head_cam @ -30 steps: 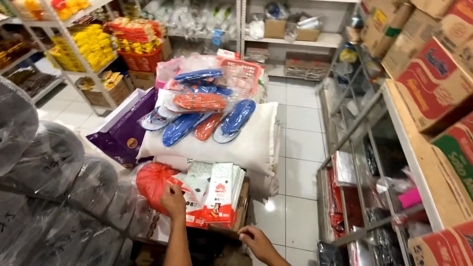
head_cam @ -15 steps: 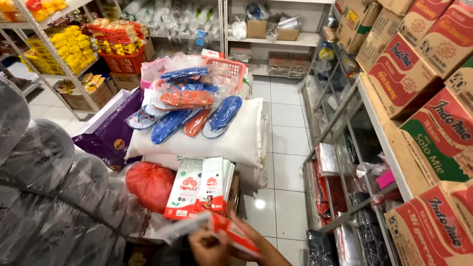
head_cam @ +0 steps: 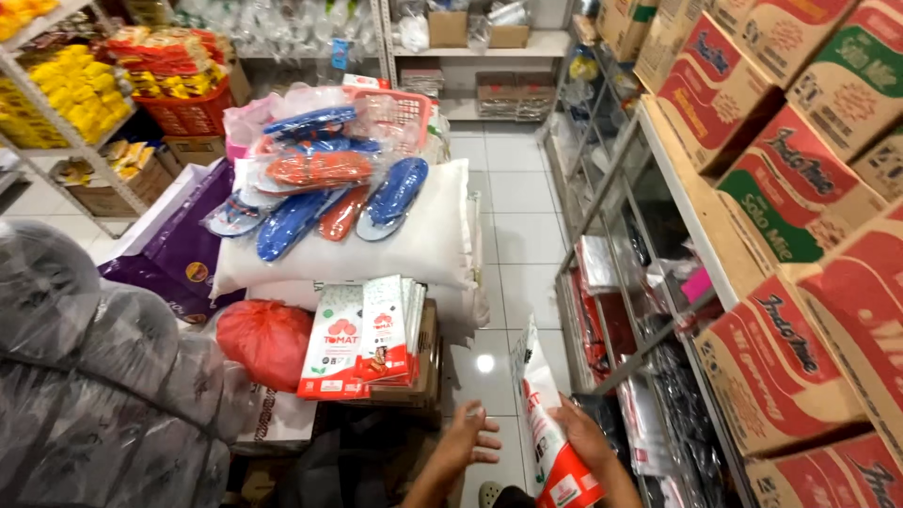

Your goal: The person picks up a package of plastic bags from a stack, inspects it, and places it on a shelf before repeating the process with a second package.

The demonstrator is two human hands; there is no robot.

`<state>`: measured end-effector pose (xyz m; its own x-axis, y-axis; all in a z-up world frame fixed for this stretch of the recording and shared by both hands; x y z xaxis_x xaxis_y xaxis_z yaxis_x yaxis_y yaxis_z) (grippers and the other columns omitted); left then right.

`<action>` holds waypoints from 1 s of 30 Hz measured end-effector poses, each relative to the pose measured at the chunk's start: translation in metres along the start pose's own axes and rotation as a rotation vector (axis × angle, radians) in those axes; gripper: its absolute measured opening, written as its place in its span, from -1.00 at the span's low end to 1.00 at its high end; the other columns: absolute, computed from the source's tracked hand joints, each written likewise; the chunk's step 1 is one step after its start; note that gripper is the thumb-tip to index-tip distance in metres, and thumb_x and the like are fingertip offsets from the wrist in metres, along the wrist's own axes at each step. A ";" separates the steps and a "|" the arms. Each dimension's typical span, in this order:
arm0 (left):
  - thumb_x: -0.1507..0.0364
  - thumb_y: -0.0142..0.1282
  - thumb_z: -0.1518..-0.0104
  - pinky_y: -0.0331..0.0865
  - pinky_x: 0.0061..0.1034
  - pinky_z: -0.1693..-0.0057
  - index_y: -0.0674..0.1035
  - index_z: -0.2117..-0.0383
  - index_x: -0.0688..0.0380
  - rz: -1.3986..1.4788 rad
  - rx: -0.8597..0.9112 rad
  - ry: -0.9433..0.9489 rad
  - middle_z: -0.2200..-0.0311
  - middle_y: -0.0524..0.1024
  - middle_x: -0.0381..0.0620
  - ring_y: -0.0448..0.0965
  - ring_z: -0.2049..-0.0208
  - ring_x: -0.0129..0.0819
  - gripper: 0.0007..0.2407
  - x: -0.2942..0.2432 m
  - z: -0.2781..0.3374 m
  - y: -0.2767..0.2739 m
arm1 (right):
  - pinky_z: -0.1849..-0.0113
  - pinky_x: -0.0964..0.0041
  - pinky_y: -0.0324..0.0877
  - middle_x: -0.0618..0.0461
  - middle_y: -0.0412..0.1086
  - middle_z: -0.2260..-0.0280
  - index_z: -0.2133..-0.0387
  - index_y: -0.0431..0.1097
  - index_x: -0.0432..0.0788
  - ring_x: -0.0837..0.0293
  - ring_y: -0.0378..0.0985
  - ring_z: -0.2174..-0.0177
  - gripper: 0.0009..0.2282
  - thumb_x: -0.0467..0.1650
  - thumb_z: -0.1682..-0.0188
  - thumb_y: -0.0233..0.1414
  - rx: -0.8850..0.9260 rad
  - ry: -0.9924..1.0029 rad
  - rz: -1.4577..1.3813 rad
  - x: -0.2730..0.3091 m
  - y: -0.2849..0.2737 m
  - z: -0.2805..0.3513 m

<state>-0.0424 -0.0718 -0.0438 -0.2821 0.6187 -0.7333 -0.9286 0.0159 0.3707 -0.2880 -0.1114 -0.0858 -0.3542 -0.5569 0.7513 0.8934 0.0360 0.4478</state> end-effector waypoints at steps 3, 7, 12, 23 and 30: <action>0.07 -0.16 -0.30 0.55 -0.30 0.08 0.24 -0.23 0.10 0.217 0.328 -0.138 0.06 0.49 0.08 0.60 0.15 -0.18 -0.52 0.048 -0.015 0.016 | 0.35 0.18 0.52 -0.20 0.51 0.22 -0.24 0.22 -0.21 0.05 0.57 0.41 -0.47 -0.36 0.07 -0.01 -0.018 -0.040 0.038 -0.017 -0.002 0.006; 0.15 -0.11 -0.35 0.54 -0.30 -0.03 0.25 -0.30 0.13 0.304 0.363 -0.099 0.03 0.50 0.05 0.60 0.06 -0.19 -0.53 0.067 -0.043 0.029 | 0.30 0.20 0.51 -0.23 0.50 0.20 -0.23 0.20 -0.32 0.07 0.58 0.36 -0.46 -0.33 0.04 0.01 0.128 -0.146 0.012 -0.018 0.000 0.012; 0.27 -0.01 -0.25 0.44 -0.24 0.07 0.24 -0.24 0.09 0.341 0.415 0.072 0.01 0.52 0.01 0.54 0.13 -0.17 -0.55 0.023 -0.041 0.052 | 0.15 0.20 0.50 -0.20 0.51 0.12 -0.20 0.20 -0.28 0.04 0.60 0.21 -0.45 -0.32 0.10 0.02 0.045 -0.100 -0.062 0.001 -0.018 0.014; 0.53 0.12 -0.05 0.43 -0.42 -0.12 0.20 -0.31 0.16 0.002 0.087 0.465 -0.07 0.48 0.03 0.51 -0.04 -0.30 -0.39 -0.083 -0.046 0.078 | 0.15 0.08 0.55 -0.24 0.52 0.10 -0.14 0.22 -0.28 -0.03 0.63 0.18 -0.51 -0.32 0.05 0.06 0.024 -0.044 -0.042 0.087 -0.006 0.010; 0.53 0.07 -0.02 0.42 -0.41 -0.12 0.25 -0.27 0.25 -0.023 0.095 0.397 -0.06 0.51 0.11 0.53 -0.02 -0.23 -0.42 -0.096 -0.068 0.089 | 0.24 0.11 0.59 -0.27 0.54 0.19 -0.09 0.24 -0.36 -0.02 0.66 0.28 -0.50 -0.26 0.04 0.09 -0.057 -0.074 0.043 0.117 -0.002 -0.026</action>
<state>-0.1148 -0.1830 0.0205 -0.3499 0.2659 -0.8982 -0.9146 0.1106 0.3890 -0.3238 -0.1988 -0.0113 -0.3331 -0.4927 0.8039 0.9217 0.0096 0.3878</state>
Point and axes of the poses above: each hand's wrist, its own z-axis away from the middle knuckle, its own y-axis out of the palm, x = y × z, the point moved 5 cm from there along -z, towards the middle knuckle
